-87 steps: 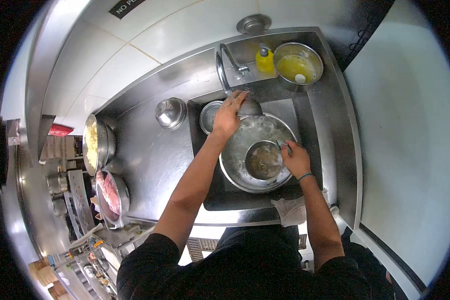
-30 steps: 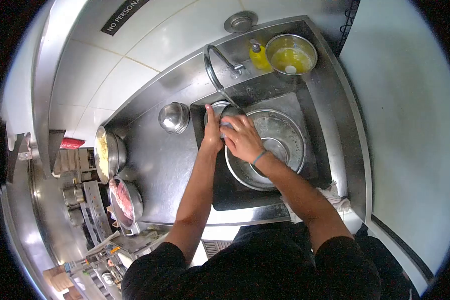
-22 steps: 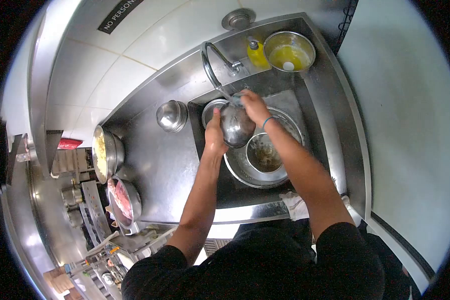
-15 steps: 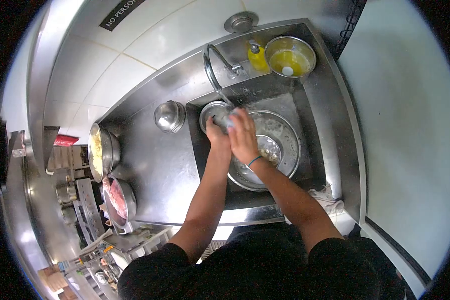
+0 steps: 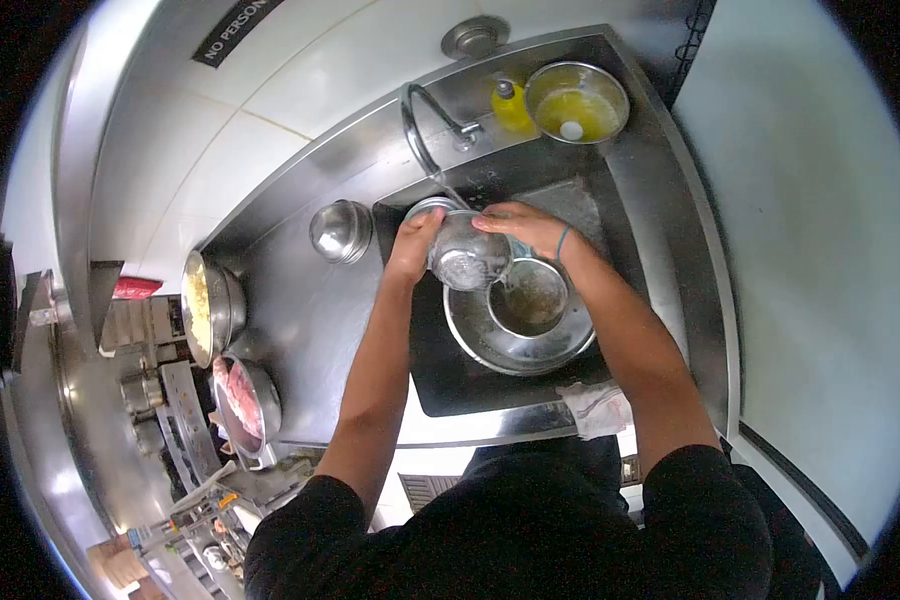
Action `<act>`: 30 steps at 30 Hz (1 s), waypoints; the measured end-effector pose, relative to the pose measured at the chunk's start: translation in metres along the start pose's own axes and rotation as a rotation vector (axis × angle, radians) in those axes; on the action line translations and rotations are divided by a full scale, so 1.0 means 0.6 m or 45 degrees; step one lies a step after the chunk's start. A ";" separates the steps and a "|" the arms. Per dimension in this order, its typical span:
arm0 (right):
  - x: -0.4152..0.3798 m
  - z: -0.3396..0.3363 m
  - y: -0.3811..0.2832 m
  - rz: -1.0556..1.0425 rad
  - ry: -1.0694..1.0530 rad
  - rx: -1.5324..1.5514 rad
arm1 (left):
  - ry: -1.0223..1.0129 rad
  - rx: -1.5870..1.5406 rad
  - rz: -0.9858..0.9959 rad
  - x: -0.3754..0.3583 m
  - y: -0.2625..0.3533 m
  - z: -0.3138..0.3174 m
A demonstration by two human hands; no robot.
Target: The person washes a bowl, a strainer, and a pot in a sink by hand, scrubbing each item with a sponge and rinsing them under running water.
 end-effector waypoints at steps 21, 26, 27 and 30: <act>0.055 0.090 -0.001 -0.520 0.829 -1.333 | -0.042 -0.527 -0.389 -0.065 -0.073 0.065; 0.038 0.128 0.040 -0.284 0.476 -1.003 | -0.232 -0.687 -0.355 0.004 -0.209 -0.008; 0.017 0.125 0.032 -0.259 0.351 -1.068 | -0.516 -0.815 -0.241 0.027 -0.243 -0.031; -0.034 0.087 0.035 -0.183 0.374 -1.202 | 0.205 0.699 0.227 0.000 -0.065 0.051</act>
Point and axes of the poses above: each hand's wrist, its own x-axis towards the middle knuckle, its own z-axis out of the palm, y = z × x, the point moved 4 cm from there along x, towards the middle knuckle, and after that the axes turned 8 degrees about z, right-handed, at the moved point
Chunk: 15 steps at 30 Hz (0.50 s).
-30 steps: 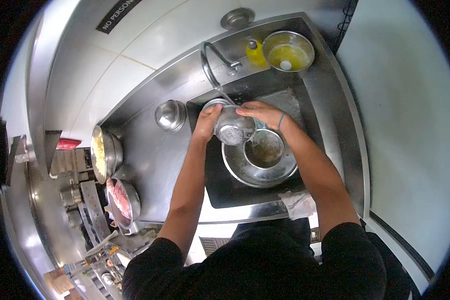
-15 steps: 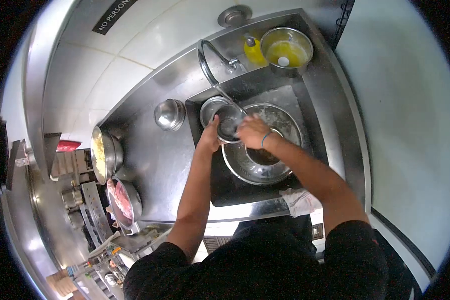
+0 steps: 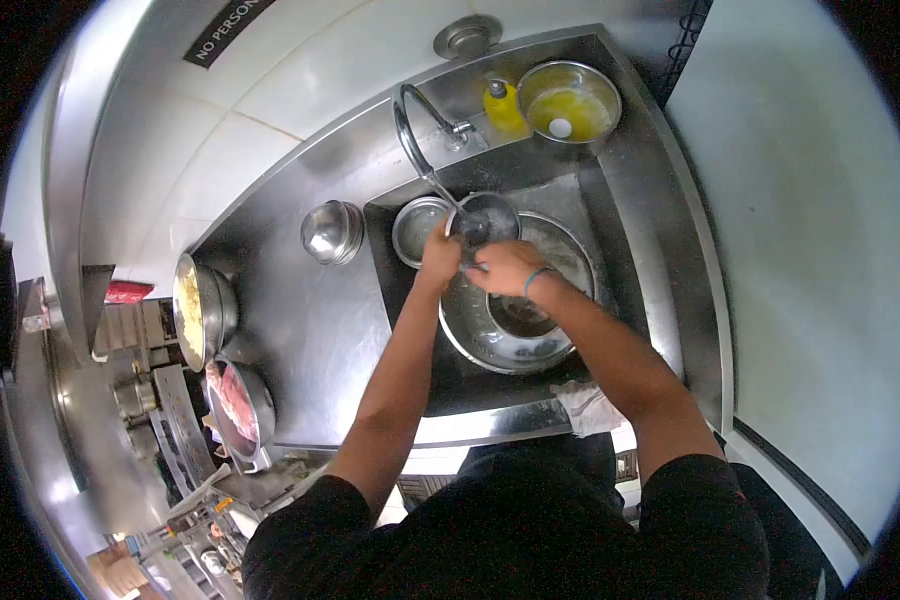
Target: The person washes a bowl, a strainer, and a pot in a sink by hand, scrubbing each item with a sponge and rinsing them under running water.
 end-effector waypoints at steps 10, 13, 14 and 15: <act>-0.152 0.001 0.131 0.318 0.395 0.421 | -0.098 0.666 0.579 0.009 0.049 0.006; -0.183 0.003 0.158 0.523 0.233 0.375 | 0.032 0.681 0.683 -0.025 0.059 -0.017; -0.187 0.006 0.168 0.497 0.264 0.376 | 0.036 0.689 0.711 -0.029 0.065 -0.020; -0.187 0.013 0.178 0.465 0.291 0.376 | 0.045 0.701 0.734 -0.037 0.079 -0.030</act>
Point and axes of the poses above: each hand's wrist, its own x-axis towards the middle knuckle, its own z-axis out of the palm, y = z × x, the point moved 4 cm from there along x, towards the middle knuckle, and after that the axes turned 8 degrees about z, right-handed, at the moved point
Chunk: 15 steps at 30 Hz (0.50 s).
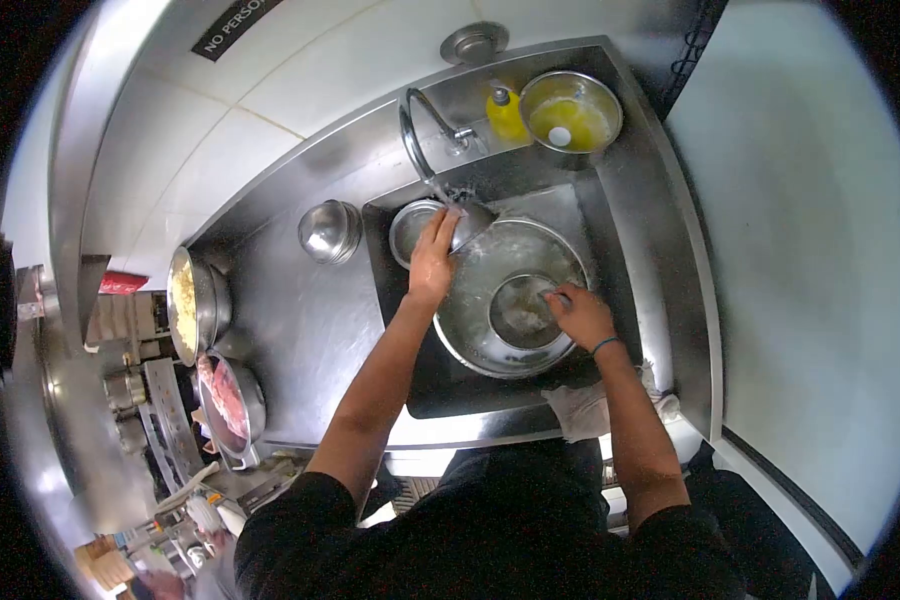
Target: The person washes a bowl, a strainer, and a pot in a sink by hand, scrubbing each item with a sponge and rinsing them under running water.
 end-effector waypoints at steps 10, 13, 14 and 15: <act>0.012 -0.001 -0.069 -0.044 -0.075 0.088 | -0.162 -1.486 -1.375 0.040 -0.106 0.103; 0.005 0.004 -0.066 -0.006 -0.126 0.110 | -0.002 -1.872 -1.621 -0.029 -0.141 0.124; 0.005 0.010 -0.056 -0.035 -0.093 0.099 | 0.007 -1.821 -1.587 -0.056 -0.156 0.132; 0.006 0.018 -0.040 -0.063 -0.060 0.087 | 0.016 -1.771 -1.553 -0.078 -0.160 0.132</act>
Point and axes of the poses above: each hand's wrist, its own x-axis towards the middle knuckle, its own z-axis out of the palm, y = z × x, the point moved 4 cm from there along x, towards the middle knuckle, and after that the axes turned 8 degrees about z, right-handed, at the moved point
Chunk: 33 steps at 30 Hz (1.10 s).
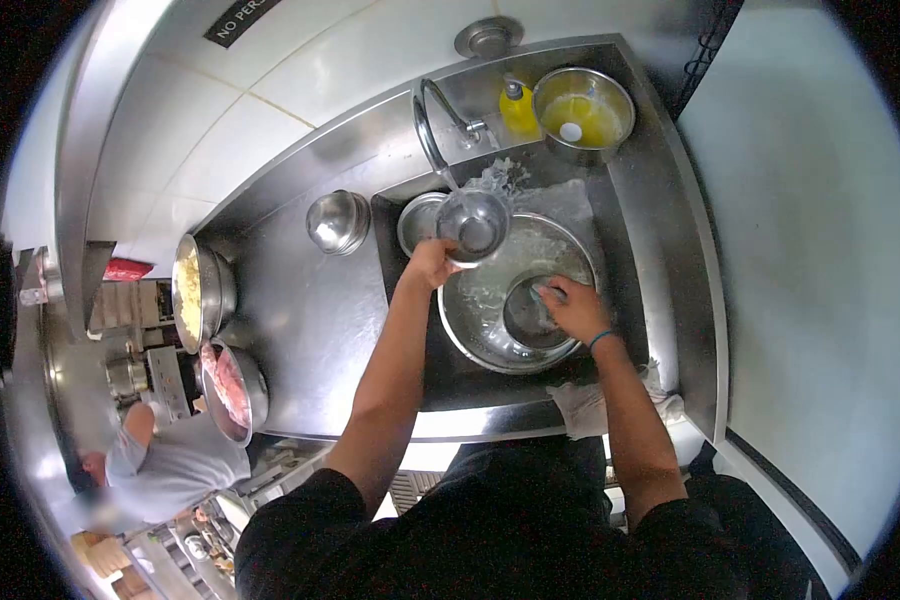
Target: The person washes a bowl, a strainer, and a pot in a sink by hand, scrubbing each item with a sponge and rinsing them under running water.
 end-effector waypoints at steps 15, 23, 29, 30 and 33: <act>0.003 -0.005 -0.008 -0.023 -0.050 -0.046 | 1.011 2.124 1.788 -0.238 0.338 -0.105; -0.016 0.006 0.013 0.047 -0.043 -0.055 | 0.833 2.381 1.285 -0.169 0.252 -0.149; -0.029 0.013 0.048 0.063 -0.022 -0.087 | -0.056 2.479 0.992 -0.059 0.075 -0.061; -0.030 0.017 0.054 0.076 -0.019 -0.098 | -0.063 2.515 0.882 -0.022 0.029 -0.079; -0.033 0.010 0.043 0.121 -0.044 -0.076 | -0.243 2.628 0.468 0.026 0.004 -0.079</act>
Point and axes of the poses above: each hand's wrist, its own x-axis towards the middle knuckle, its own z-axis out of the palm, y = z × x, the point moved 4 cm from there along x, towards the middle knuckle, and after that the axes turned 8 degrees about z, right-handed, at the moved point
